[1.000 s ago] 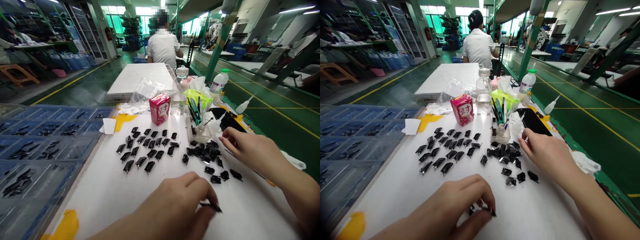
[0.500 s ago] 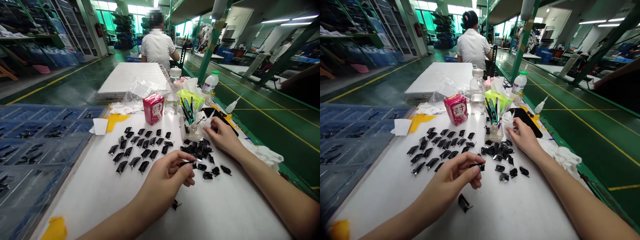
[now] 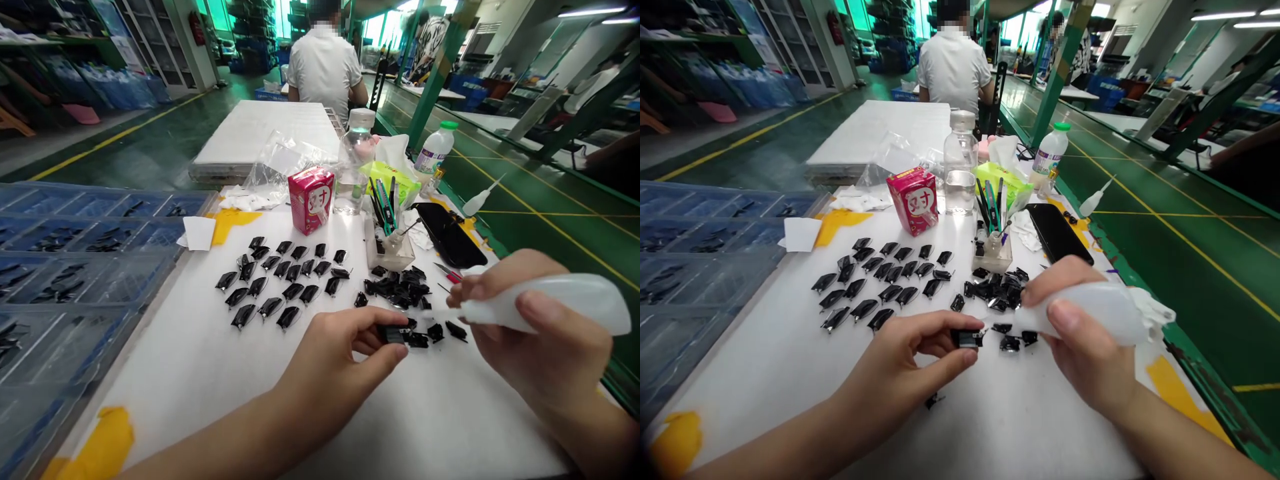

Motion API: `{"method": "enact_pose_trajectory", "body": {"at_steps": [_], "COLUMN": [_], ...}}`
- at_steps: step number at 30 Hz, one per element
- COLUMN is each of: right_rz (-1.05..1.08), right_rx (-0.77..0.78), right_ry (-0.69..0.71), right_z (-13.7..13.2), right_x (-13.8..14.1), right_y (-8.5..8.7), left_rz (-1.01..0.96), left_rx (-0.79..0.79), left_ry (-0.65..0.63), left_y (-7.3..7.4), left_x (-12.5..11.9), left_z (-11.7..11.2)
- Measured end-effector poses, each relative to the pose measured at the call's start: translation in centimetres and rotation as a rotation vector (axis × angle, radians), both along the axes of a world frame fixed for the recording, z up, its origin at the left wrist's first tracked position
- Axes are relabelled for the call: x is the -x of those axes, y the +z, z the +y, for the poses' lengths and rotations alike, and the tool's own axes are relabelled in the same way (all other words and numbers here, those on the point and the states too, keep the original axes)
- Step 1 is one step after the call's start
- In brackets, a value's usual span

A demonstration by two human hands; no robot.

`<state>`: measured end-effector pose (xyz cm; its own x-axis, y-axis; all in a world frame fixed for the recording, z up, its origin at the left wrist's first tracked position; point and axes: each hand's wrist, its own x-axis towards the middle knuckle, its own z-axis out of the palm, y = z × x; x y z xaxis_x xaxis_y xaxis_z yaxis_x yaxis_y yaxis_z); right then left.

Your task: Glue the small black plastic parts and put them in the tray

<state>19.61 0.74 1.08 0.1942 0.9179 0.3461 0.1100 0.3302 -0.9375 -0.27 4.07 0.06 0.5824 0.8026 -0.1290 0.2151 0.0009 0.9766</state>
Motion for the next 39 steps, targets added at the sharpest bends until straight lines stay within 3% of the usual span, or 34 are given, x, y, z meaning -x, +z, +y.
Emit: {"method": "enact_pose_trajectory", "body": {"at_steps": [4, 11, 23, 34, 39], "right_rz": [-0.079, -0.183, -0.146, -0.196, -0.081], "right_rx": [0.062, 0.11, 0.155, 0.11, 0.005], "right_ry": [0.125, 0.135, 0.131, 0.16, 0.132], "right_z": [-0.5, -0.7, -1.0, -0.9, -0.5], "right_x": [0.0, 0.0, 0.1, -0.8, -0.2], "right_y": [-0.8, -0.7, -0.8, -1.5, -1.3], "left_rz": [0.004, 0.013, 0.019, 0.004, 0.002], "left_rx": [-0.002, -0.027, -0.064, -0.069, -0.059], "left_ry": [-0.002, -0.014, -0.013, -0.013, -0.015], "left_y": [-0.2, -0.2, -0.2, -0.3, -0.1], "left_x": [-0.1, -0.1, -0.1, -0.1, -0.2], "left_z": [-0.3, -0.4, -0.5, -0.4, -0.4]}}
